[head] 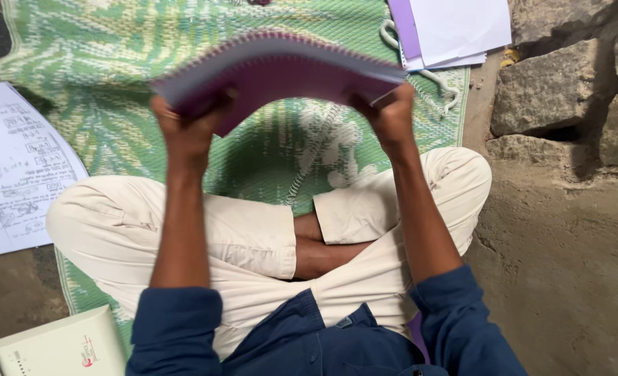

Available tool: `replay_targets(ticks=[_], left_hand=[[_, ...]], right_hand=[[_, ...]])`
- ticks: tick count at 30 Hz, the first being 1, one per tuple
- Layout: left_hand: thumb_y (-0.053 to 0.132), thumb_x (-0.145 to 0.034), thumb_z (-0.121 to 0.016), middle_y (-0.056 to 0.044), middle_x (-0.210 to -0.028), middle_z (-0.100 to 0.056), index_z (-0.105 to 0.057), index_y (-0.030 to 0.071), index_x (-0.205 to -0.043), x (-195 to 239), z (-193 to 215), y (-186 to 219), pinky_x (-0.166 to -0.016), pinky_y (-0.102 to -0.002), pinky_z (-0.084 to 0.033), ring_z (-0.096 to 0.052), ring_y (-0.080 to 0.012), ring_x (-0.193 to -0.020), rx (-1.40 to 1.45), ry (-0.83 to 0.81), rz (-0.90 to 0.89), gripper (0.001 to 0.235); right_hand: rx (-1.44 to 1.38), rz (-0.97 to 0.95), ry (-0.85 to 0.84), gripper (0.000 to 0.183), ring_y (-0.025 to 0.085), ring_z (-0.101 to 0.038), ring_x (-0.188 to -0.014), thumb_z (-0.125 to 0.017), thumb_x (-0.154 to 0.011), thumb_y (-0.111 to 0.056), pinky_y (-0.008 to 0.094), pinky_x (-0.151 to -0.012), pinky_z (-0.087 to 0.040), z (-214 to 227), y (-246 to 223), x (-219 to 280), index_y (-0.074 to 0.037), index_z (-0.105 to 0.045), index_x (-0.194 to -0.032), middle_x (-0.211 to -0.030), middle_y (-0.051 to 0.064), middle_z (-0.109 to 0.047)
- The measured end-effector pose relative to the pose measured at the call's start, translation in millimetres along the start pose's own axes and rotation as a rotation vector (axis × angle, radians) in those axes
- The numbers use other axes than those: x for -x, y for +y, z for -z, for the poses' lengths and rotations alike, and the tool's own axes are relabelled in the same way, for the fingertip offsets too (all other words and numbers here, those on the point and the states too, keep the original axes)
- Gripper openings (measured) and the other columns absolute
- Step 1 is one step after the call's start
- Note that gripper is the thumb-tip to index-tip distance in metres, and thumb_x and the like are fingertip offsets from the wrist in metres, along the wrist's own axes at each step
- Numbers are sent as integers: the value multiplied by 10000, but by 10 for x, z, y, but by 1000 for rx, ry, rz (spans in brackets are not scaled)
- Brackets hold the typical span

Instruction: The person inserts a spiral coil through the pre-punched holes of a notebook and several papers, rotating the coil by hand until it is fully threaded through the spine.

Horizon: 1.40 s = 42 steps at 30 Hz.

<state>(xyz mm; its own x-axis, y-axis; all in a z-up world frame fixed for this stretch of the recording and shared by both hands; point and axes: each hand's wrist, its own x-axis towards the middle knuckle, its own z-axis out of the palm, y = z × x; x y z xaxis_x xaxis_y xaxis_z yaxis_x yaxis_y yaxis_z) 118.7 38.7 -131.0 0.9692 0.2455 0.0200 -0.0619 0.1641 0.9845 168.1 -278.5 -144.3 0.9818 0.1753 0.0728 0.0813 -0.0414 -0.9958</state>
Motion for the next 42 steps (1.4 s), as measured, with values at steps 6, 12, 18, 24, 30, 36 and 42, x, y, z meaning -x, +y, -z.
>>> replay_targets(ticks=[6,12,18,24,30,36,42], left_hand=[[12,-892,-851,-75,-1058,-781,-765,4,-1158,-14,-57,-465,-876,-301,-637,-738,-133,-957,12,-53,148,280],[4,-879,-845,-85,-1099,-777,-728,-7,-1178,-33,-71,-581,-933,-321,-648,-751,-161,-1007,-22,-13,147,321],[-22,-870,-829,-90,-1139,-760,-694,-14,-1185,-43,-7,-737,-970,-354,-632,-739,-174,-1059,123,-44,166,343],[-45,-869,-837,-102,-1135,-757,-696,-27,-1190,-43,29,-739,-957,-349,-643,-734,-174,-1046,6,-66,123,352],[-24,-916,-793,-79,-1056,-787,-765,33,-1152,-36,-62,-364,-777,-325,-644,-748,-156,-932,-145,-98,-22,244],[124,-969,-813,-14,-891,-794,-817,194,-1073,-171,-282,633,-583,-286,-550,-747,-136,-726,-992,-342,-529,125],[148,-929,-832,-29,-890,-785,-802,205,-1070,-225,-443,1661,-766,-388,-563,-748,-175,-792,-1268,-449,-824,155]], right_hand=[[144,-138,-102,305,153,-741,-1009,-841,-904,-68,333,-873,-639,83,496,-156,-71,-728,-1188,-1103,47,-775],[127,-95,-97,311,147,-722,-1063,-828,-931,-56,335,-913,-618,66,725,-43,-61,-713,-1219,-1146,45,-765],[106,-85,-43,290,130,-718,-1050,-818,-943,-38,322,-900,-616,0,728,-66,-59,-724,-1216,-1138,34,-770],[36,-210,-99,356,135,-713,-1048,-857,-882,-39,311,-872,-621,49,607,-74,-49,-714,-1208,-1154,40,-761],[305,7,158,1041,320,-497,-1375,-968,-777,-205,479,-1119,-435,35,252,-144,-81,-302,-1568,-1509,209,-467],[1031,661,-128,1171,329,-431,-1491,-1005,-778,-447,580,-1213,-306,161,-840,-312,-134,-257,-1622,-1569,208,-503],[535,530,-539,334,198,-804,-1040,-758,-1032,-179,281,-892,-647,6,-1052,-502,-155,-701,-1360,-1205,95,-793]])
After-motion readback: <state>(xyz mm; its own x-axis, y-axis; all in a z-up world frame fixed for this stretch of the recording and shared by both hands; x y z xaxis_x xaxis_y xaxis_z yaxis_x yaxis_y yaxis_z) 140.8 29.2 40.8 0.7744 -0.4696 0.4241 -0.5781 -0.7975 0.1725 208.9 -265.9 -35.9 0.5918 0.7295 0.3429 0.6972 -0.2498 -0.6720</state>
